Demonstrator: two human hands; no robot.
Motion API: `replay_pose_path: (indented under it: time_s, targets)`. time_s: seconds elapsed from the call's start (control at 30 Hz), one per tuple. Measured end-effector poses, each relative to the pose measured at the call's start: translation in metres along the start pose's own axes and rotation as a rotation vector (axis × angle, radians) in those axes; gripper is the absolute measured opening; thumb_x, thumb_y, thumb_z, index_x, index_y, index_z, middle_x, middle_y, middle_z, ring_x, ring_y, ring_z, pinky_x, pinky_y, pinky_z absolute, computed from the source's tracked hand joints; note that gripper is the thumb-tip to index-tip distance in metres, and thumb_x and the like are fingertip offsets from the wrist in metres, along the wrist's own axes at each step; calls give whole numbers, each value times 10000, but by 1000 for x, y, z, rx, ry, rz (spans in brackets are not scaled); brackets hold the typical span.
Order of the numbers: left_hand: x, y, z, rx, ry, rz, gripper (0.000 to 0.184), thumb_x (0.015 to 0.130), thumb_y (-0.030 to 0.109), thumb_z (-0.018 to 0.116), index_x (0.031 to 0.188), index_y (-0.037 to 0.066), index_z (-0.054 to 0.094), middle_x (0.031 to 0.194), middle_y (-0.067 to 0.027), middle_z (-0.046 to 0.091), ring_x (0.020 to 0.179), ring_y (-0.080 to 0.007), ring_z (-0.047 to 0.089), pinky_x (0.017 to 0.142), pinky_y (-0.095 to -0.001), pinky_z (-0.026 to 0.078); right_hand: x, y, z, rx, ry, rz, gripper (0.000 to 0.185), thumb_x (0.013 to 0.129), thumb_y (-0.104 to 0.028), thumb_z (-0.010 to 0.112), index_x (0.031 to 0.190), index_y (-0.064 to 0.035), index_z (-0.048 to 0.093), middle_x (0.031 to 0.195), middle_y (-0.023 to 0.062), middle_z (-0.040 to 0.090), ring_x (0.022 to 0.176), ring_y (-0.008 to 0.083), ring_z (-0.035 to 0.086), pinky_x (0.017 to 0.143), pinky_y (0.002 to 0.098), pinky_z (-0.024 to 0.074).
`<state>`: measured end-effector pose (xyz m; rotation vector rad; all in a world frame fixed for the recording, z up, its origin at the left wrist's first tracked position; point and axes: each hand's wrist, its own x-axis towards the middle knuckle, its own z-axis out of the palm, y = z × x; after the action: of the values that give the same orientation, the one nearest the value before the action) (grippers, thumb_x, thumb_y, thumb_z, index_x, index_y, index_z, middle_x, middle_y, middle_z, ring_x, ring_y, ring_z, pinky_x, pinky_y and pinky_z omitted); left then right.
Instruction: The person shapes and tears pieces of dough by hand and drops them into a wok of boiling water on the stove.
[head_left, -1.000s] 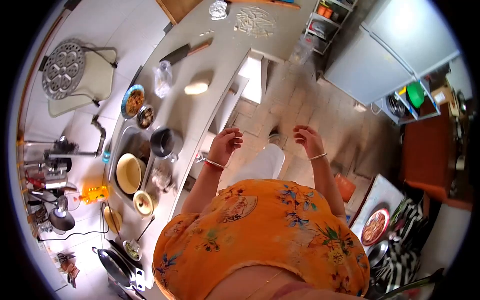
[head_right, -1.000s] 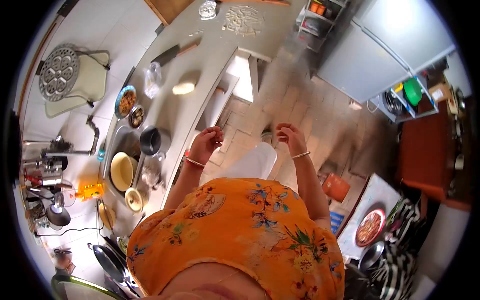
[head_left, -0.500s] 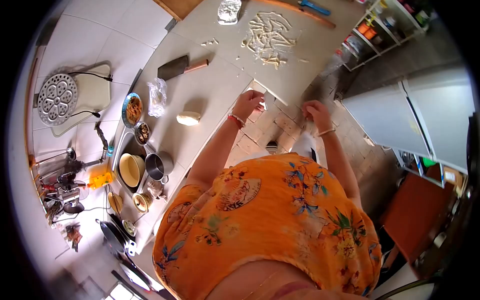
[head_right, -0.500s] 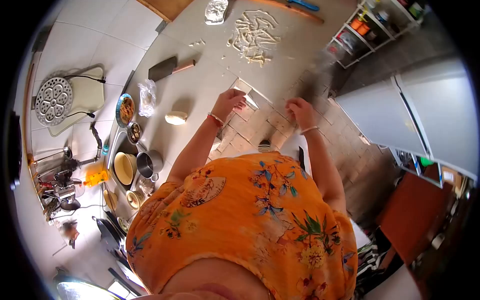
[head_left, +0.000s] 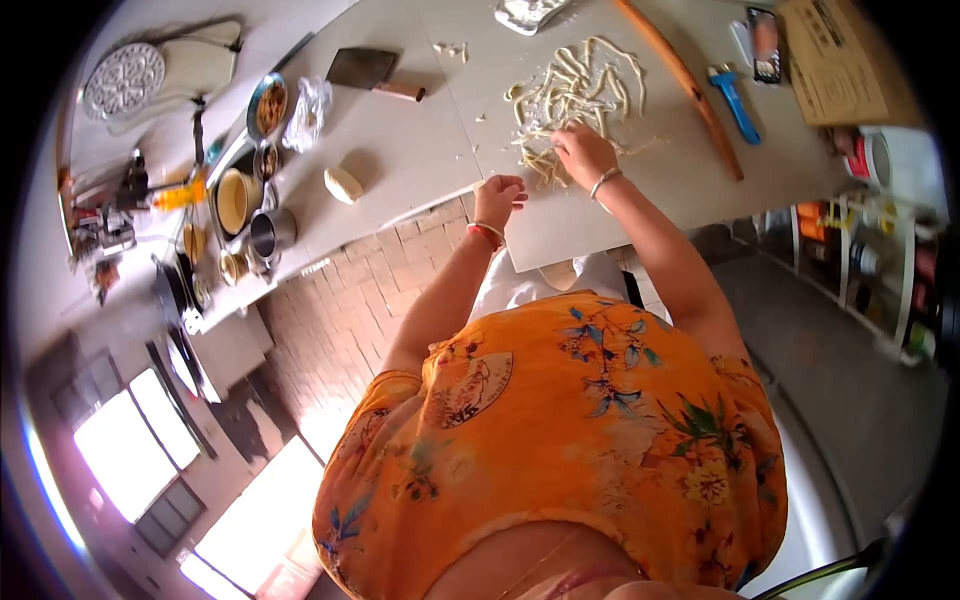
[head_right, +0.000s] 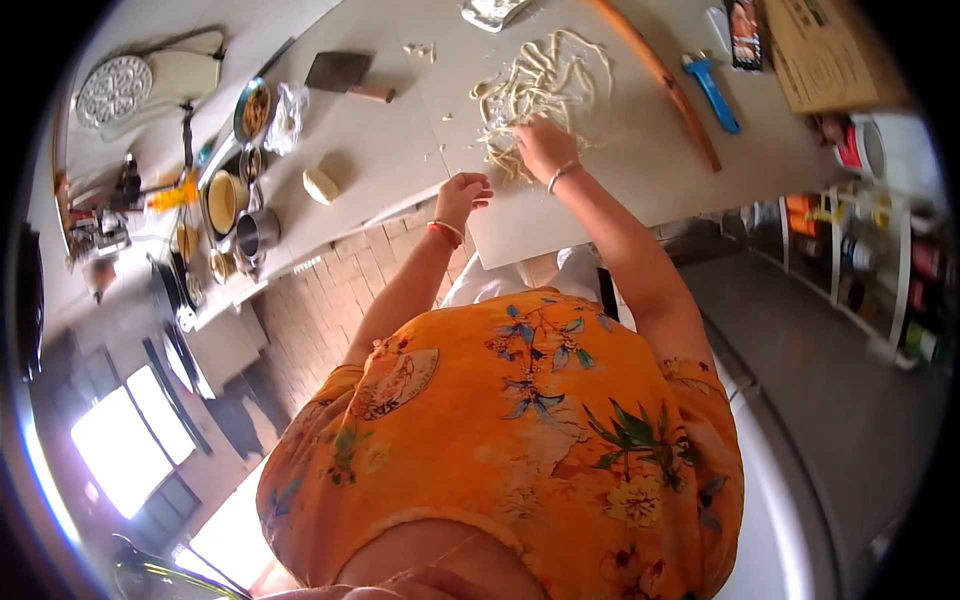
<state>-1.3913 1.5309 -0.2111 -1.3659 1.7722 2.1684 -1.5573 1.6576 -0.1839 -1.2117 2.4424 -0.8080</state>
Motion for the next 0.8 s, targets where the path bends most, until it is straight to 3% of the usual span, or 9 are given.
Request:
replay_pose_path:
  time_s: [0.07,0.1,0.2,0.3,0.4,0.5,0.57,0.67,0.8]
  targets:
    - [-1,2,6,-37,72,14,188,858,50,509,1014,-25,583,915,-108,638,789,-195,648,669,-287,526,19,12,0,-33,-102,-122,119,812,-114,584,921,-77,617,924,99,599,859,281,611,739,388,498]
    - [0,5,8,-49,99,24,195,864,58,508,1024,-25,581,931,-113,637,808,-200,647,688,-290,527,23,16,10,-79,-84,-187,143,822,-64,511,901,-42,629,908,128,594,892,281,605,799,379,492]
    - [-5,18,13,-127,90,12,194,862,46,503,1023,-32,579,934,-118,637,802,-202,647,684,-287,527,35,14,12,-213,-291,-261,136,821,-56,512,896,-44,625,926,132,597,914,277,604,816,374,495]
    - [0,15,4,-176,89,73,194,863,43,504,1026,-31,578,935,-110,639,798,-193,646,689,-285,528,45,29,24,-188,-286,-300,41,785,-81,590,811,-50,584,882,122,595,796,275,617,694,382,502]
    - [-3,31,-2,69,243,278,205,863,43,507,1045,-18,578,953,-93,639,827,-180,641,696,-281,526,52,0,-13,40,-326,-249,43,779,-84,592,794,-45,580,828,110,594,753,264,608,666,373,486]
    - [-20,80,4,97,144,647,283,818,6,576,1101,-1,561,945,-82,639,851,-177,630,707,-274,525,61,-43,-58,201,-368,-225,87,753,-98,613,806,-32,595,765,124,633,716,277,617,647,356,480]
    - [-26,99,10,58,7,759,326,800,-1,606,1121,-4,550,934,-84,639,848,-174,627,718,-268,524,64,-49,-60,244,-334,-295,84,751,-87,613,802,-26,587,723,129,631,651,275,613,610,357,471]
    - [-5,110,15,-5,-251,699,346,810,7,617,1145,-14,534,945,-77,637,854,-150,620,742,-259,513,67,-59,-83,259,-294,-254,69,748,-68,609,782,-19,576,721,119,631,639,246,609,603,335,473]
    - [13,124,8,74,-383,551,239,849,62,608,1067,-28,576,889,-48,648,797,-100,612,703,-234,499,78,-55,-109,453,-302,-229,33,796,-14,595,815,-1,571,692,2,568,626,66,525,589,232,453]
